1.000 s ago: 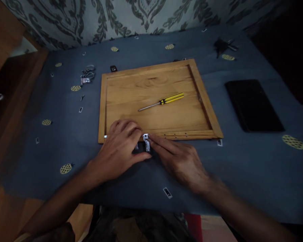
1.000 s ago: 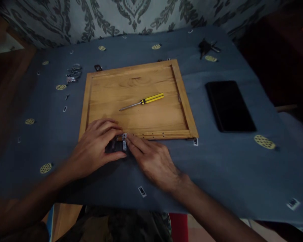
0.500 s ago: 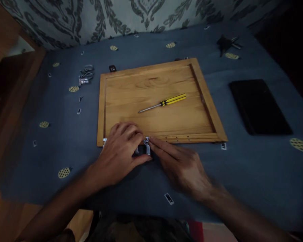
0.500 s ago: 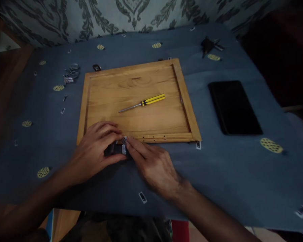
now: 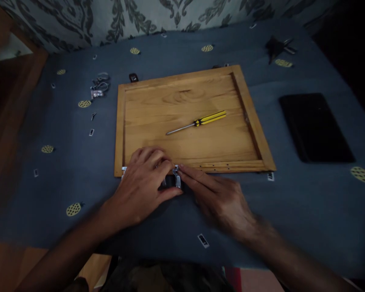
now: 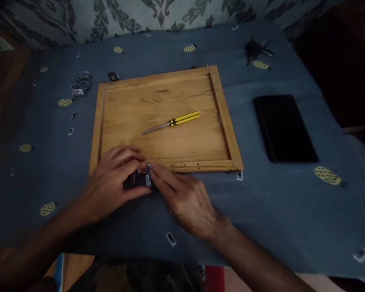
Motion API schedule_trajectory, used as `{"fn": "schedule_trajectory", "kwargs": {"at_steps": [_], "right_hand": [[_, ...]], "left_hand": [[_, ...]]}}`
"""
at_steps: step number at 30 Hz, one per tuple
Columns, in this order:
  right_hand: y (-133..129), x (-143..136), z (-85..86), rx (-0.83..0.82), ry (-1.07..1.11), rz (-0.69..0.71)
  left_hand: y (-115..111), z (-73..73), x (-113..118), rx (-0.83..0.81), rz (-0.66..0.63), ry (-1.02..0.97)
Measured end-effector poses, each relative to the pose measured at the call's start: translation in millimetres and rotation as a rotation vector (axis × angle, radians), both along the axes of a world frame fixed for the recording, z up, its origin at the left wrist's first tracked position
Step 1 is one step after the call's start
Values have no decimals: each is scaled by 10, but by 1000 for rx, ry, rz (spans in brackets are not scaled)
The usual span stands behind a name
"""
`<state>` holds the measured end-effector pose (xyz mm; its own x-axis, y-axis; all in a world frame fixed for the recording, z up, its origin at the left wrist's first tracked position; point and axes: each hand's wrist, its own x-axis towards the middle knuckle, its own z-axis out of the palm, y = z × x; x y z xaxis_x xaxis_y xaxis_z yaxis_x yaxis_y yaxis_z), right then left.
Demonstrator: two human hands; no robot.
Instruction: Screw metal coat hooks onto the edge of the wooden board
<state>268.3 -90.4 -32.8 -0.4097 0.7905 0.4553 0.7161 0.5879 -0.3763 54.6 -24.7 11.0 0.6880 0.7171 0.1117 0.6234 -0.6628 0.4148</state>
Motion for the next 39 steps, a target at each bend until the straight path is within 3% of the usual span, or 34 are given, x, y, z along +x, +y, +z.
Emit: {"fn": "schedule_trajectory", "kwargs": {"at_steps": [14,24,39], "right_hand": [[33,-17,109,68,-117,-8],[47,-8,90,25,-137,-3],[61,-59,138,66,-108,-2]], "left_hand": [[30,39,-14,-17,-10,24],[306,309,-331,-82,189,-180],[535,155,-544,-107,341,-238]]}}
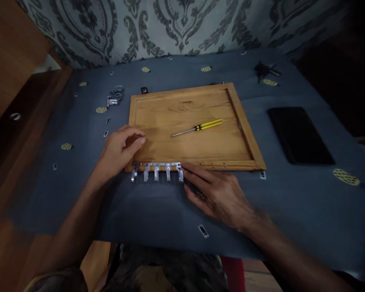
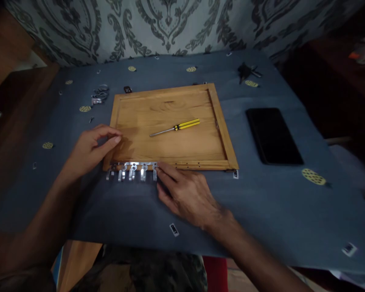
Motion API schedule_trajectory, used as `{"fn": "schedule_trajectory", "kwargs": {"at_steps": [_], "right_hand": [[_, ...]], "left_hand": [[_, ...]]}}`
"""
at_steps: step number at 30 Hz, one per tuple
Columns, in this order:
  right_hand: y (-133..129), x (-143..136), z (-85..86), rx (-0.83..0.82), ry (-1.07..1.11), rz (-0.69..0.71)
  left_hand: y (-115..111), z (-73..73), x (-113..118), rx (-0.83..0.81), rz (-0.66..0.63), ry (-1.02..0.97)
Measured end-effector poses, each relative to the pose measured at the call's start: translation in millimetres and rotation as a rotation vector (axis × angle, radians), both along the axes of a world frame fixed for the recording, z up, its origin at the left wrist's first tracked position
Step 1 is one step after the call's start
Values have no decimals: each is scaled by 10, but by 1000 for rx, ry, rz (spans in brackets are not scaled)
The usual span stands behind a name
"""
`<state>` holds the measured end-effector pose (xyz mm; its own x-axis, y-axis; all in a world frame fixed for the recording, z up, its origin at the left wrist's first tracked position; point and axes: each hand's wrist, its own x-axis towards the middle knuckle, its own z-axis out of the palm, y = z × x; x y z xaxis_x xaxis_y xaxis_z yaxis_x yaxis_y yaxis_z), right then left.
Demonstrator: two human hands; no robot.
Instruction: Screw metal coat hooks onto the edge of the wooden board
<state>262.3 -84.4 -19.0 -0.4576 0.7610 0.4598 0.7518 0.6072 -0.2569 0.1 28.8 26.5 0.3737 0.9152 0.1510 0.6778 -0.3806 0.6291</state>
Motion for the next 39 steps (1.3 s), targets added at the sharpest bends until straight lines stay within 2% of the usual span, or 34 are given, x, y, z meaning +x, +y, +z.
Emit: {"fn": "schedule_trajectory", "kwargs": {"at_steps": [3,7,11,16,22,39], "right_hand": [[4,-13,25,18,-15,2],[1,-5,24,15,-16,9],[-3,10,-3,-10,-19,10],[7,-12,-20,7,-17,-8],[11,-21,-32,15,4,-3],[7,-16,-37,-10,17,1]], "left_hand": [[-8,-4,6,-11,-34,-29],[-75,-9,75,-34,-214,-31],[-184,-48,194,-8,-404,84],[-297,-112,321,32,-507,208],[-349,-153,363,92,-499,257],[-377,-136,387,98,-486,262]]}}
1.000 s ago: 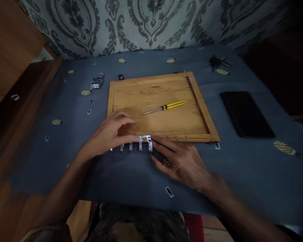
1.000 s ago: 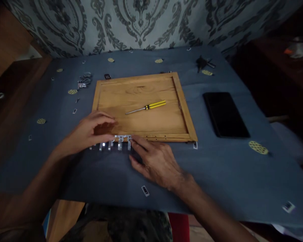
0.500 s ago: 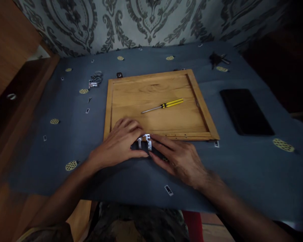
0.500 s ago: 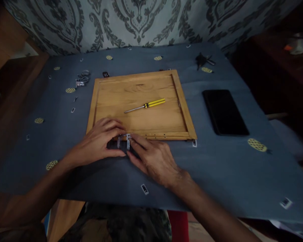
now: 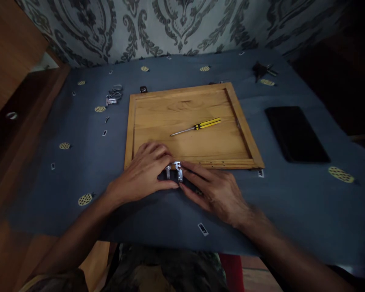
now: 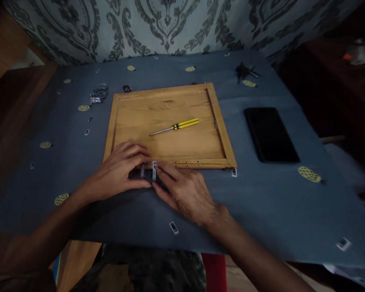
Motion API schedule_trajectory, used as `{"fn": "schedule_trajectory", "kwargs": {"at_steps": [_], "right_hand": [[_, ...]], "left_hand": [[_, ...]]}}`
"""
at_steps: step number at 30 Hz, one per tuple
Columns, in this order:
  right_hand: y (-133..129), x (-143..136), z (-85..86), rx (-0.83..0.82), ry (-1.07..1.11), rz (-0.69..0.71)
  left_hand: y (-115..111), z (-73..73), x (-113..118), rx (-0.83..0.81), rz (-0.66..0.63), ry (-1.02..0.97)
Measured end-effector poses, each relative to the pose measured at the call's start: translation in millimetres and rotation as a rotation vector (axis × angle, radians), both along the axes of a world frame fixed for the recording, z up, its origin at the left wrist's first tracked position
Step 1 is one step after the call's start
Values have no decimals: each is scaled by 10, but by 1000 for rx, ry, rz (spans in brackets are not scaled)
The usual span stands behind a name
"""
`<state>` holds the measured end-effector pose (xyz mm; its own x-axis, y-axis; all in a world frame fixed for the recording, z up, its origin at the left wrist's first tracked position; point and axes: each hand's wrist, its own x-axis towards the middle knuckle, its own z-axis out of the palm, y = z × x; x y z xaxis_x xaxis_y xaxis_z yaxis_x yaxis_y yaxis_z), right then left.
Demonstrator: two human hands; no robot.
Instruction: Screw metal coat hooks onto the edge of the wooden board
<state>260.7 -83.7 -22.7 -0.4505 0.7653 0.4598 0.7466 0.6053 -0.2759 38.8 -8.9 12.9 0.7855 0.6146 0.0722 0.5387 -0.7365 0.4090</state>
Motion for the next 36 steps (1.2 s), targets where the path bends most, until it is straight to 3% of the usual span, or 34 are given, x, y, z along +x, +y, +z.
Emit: {"fn": "schedule_trajectory", "kwargs": {"at_steps": [36], "right_hand": [[-19,35,-3,-19,32,7]], "left_hand": [[-43,53,84,-8,35,-7]]}}
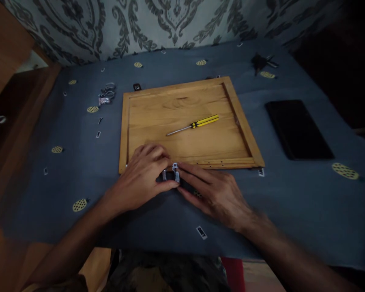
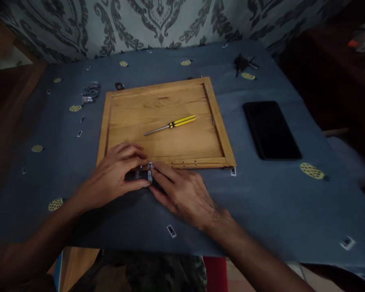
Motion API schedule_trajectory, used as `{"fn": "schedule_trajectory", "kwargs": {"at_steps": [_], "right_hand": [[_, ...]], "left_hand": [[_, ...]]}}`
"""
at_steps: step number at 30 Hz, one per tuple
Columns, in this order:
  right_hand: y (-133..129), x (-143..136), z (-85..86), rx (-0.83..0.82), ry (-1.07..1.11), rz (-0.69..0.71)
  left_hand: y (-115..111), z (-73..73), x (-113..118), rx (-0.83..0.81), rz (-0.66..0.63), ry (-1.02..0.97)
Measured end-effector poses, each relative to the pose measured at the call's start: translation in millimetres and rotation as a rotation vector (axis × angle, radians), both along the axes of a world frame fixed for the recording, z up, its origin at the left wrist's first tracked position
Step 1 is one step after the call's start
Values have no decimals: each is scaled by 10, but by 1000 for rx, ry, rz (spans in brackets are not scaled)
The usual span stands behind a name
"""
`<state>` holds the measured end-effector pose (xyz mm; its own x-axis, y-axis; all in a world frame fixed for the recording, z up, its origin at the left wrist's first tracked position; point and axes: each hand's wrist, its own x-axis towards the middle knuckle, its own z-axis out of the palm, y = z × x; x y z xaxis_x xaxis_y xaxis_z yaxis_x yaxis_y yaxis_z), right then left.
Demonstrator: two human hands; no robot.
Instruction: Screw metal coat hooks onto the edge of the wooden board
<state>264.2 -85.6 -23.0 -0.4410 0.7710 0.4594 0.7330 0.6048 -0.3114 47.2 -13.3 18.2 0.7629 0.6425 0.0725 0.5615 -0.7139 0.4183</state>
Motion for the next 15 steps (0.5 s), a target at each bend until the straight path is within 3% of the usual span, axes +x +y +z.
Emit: {"fn": "schedule_trajectory", "kwargs": {"at_steps": [15], "right_hand": [[-25,52,18,7,42,-30]], "left_hand": [[-9,22,-2,-11,14,15]]}}
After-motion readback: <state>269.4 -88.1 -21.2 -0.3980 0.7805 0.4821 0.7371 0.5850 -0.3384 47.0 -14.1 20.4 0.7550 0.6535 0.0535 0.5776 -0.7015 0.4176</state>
